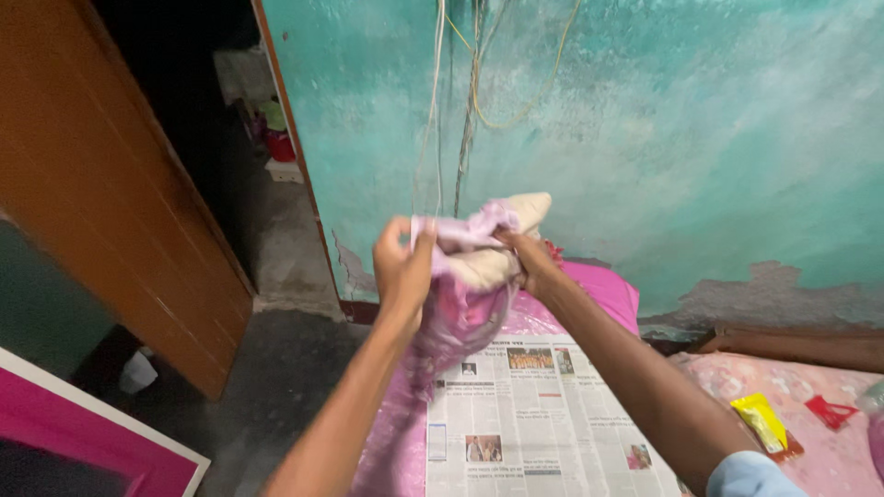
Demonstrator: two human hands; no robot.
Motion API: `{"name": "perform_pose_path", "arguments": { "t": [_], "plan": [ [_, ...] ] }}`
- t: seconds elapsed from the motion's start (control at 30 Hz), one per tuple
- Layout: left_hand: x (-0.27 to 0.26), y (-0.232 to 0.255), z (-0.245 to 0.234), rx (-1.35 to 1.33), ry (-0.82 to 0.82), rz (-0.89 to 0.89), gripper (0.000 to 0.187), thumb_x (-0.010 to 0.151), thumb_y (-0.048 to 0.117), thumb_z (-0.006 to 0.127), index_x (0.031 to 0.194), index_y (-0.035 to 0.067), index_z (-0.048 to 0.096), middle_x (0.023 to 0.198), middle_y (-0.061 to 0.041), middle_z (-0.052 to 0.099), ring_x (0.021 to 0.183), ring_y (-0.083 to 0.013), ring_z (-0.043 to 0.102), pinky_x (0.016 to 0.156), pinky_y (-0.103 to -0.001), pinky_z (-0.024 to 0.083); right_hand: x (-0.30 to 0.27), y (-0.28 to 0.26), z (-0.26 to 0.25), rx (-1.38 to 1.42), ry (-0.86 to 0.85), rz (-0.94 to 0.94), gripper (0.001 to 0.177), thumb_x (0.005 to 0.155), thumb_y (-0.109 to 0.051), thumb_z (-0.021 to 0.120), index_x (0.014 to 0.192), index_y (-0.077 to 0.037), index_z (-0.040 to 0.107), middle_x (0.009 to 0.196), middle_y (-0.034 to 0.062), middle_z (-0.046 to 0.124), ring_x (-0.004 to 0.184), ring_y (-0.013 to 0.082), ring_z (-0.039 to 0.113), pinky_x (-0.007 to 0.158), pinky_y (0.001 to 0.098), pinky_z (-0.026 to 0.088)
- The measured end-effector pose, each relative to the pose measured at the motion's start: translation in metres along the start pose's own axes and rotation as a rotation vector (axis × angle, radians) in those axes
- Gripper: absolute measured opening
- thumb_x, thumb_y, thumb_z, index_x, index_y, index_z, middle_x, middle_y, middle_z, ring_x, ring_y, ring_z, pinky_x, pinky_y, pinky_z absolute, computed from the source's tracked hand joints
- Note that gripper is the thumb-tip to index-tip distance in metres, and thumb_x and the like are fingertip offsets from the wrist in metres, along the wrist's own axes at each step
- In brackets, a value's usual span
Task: The person inserts a white pillow into a pink floral pillowcase. They repeatedly pull, adjust, and tuck the fabric over the pillow, working to fully enclose it. The pillow is handled by hand on a surface covered with newspapers.
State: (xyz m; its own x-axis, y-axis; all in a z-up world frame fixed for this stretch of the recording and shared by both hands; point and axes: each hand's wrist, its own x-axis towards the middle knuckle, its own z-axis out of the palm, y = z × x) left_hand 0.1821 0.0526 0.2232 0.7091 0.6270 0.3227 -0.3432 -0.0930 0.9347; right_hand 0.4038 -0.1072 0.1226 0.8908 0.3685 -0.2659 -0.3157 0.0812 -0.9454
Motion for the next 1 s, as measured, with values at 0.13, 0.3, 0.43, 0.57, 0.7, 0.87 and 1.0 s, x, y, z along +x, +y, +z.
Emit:
{"name": "perform_pose_path", "arguments": {
  "t": [0.13,0.3,0.43,0.57,0.7,0.87,1.0],
  "plan": [
    [0.016,0.032,0.029,0.089,-0.257,-0.115,0.011,0.096,0.015,0.060,0.101,0.007,0.066,0.085,-0.012,0.077,0.070,-0.0199,0.069,0.057,-0.036,0.050,-0.022,-0.027,-0.011,-0.473,0.101,-0.220,0.039,0.097,-0.037,0.071,0.101,0.001,0.072,0.088,0.0113,0.073,0.079,0.0147,0.066,0.063,0.0262,0.051],
    [-0.025,0.014,0.033,0.385,-0.787,0.103,0.018,0.091,0.018,0.068,0.107,0.014,0.077,0.100,-0.005,0.074,0.090,-0.0154,0.070,0.084,-0.034,0.058,-0.040,-0.065,-0.060,-0.344,0.094,-0.628,0.060,0.092,-0.042,0.075,0.132,0.000,0.061,0.114,0.0116,0.070,0.105,0.0212,0.066,0.089,0.0343,0.052],
    [-0.056,-0.022,0.048,-0.003,-1.109,0.239,0.033,0.085,0.011,0.071,0.118,0.010,0.075,0.110,-0.006,0.069,0.101,-0.0190,0.067,0.094,-0.035,0.056,-0.053,-0.030,-0.084,-0.274,0.071,-0.171,0.077,0.085,-0.041,0.072,0.147,-0.003,0.048,0.126,0.0145,0.067,0.118,0.0261,0.066,0.100,0.0402,0.052],
    [-0.058,-0.049,0.076,-0.114,-1.275,-0.116,0.031,0.088,0.012,0.063,0.117,0.011,0.074,0.107,-0.003,0.076,0.094,-0.0137,0.070,0.083,-0.033,0.055,-0.054,0.030,-0.082,-0.525,0.183,-0.462,0.079,0.077,-0.020,0.074,0.149,-0.004,0.046,0.129,0.0135,0.067,0.121,0.0253,0.065,0.102,0.0372,0.050],
    [-0.030,-0.083,0.086,0.000,-0.507,0.305,0.026,0.089,0.018,0.069,0.110,0.005,0.077,0.098,-0.006,0.080,0.083,-0.0144,0.074,0.072,-0.028,0.059,-0.074,0.051,-0.117,-0.668,0.313,-0.610,0.081,0.073,-0.002,0.075,0.150,-0.005,0.049,0.133,0.0118,0.069,0.125,0.0237,0.064,0.106,0.0343,0.047],
    [-0.005,-0.132,0.124,0.426,-0.704,-0.719,0.045,0.094,0.051,0.065,0.099,0.007,0.067,0.085,-0.011,0.069,0.068,-0.0222,0.069,0.060,-0.037,0.052,-0.106,0.064,-0.136,-0.375,0.136,-0.489,0.086,0.075,0.007,0.071,0.154,-0.007,0.041,0.146,0.0058,0.056,0.122,0.0180,0.059,0.099,0.0312,0.050],
    [-0.020,-0.153,0.209,0.348,-0.587,-0.198,0.036,0.086,0.036,0.074,0.099,0.003,0.077,0.088,-0.009,0.077,0.077,-0.0174,0.071,0.070,-0.035,0.056,-0.120,0.089,-0.177,0.000,0.054,-0.332,0.089,0.071,0.009,0.073,0.151,-0.011,0.038,0.147,0.0012,0.049,0.113,0.0180,0.061,0.092,0.0351,0.055]
  ]
}}
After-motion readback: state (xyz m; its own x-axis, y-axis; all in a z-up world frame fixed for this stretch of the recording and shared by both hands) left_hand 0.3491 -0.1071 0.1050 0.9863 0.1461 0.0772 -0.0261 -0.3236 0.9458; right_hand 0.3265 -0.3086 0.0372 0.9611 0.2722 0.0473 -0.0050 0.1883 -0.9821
